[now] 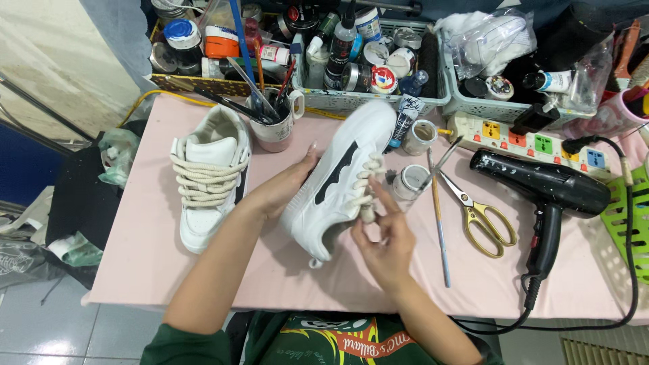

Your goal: The person paints the black swoosh logo on a white sneaker using a fine brush and black paint. They repeatedly dip the brush into the paint container and apply the paint to the logo area. After painting, the person uses a hairdryer to dry the paint on the shoe.

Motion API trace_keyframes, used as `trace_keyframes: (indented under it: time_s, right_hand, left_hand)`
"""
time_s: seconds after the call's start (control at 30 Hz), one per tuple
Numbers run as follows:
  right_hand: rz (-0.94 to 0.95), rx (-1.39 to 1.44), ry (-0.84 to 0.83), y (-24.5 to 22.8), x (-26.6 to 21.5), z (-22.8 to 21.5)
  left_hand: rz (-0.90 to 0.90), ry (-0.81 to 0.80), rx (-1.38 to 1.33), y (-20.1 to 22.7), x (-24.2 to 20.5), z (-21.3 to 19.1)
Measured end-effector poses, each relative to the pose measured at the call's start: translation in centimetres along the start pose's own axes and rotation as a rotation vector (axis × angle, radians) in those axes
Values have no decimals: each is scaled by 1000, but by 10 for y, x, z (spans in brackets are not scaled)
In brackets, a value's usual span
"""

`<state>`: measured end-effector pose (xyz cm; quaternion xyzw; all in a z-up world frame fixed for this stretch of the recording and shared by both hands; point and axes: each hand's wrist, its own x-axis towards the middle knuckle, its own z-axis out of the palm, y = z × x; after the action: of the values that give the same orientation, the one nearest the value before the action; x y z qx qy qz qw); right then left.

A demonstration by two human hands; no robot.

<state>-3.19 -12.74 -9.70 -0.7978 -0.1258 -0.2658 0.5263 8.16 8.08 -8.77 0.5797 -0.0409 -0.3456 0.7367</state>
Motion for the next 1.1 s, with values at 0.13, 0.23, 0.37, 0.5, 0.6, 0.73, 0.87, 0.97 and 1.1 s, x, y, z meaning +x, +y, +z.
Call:
trace_keyframes:
  time_s: [0.13, 0.23, 0.37, 0.5, 0.6, 0.73, 0.87, 0.97, 1.1]
  right_hand:
    - [-185, 160, 30, -8, 27, -35]
    - [-299, 275, -59, -5, 56, -63]
    - [-248, 478, -82, 9, 84, -90]
    - [-74, 399, -58, 17, 91, -111]
    - [-108, 332, -133, 13, 97, -130]
    - [-223, 273, 73, 14, 86, -150]
    - [-144, 594, 350, 23, 60, -154]
    - [-97, 574, 426, 27, 39, -145]
    - [-28, 814, 488, 34, 16, -130]
  left_hand:
    - [141, -10, -148, 2, -21, 26]
    - [298, 97, -212, -1, -24, 46]
    - [388, 185, -98, -8, -22, 63]
    - [333, 188, -143, -7, -21, 78]
    - [347, 259, -204, -7, -14, 89]
    - [525, 350, -204, -24, -6, 95]
    - [672, 472, -139, -44, 5, 101]
    - [622, 503, -262, -51, 5, 106]
    - [525, 449, -572, -54, 4, 104]
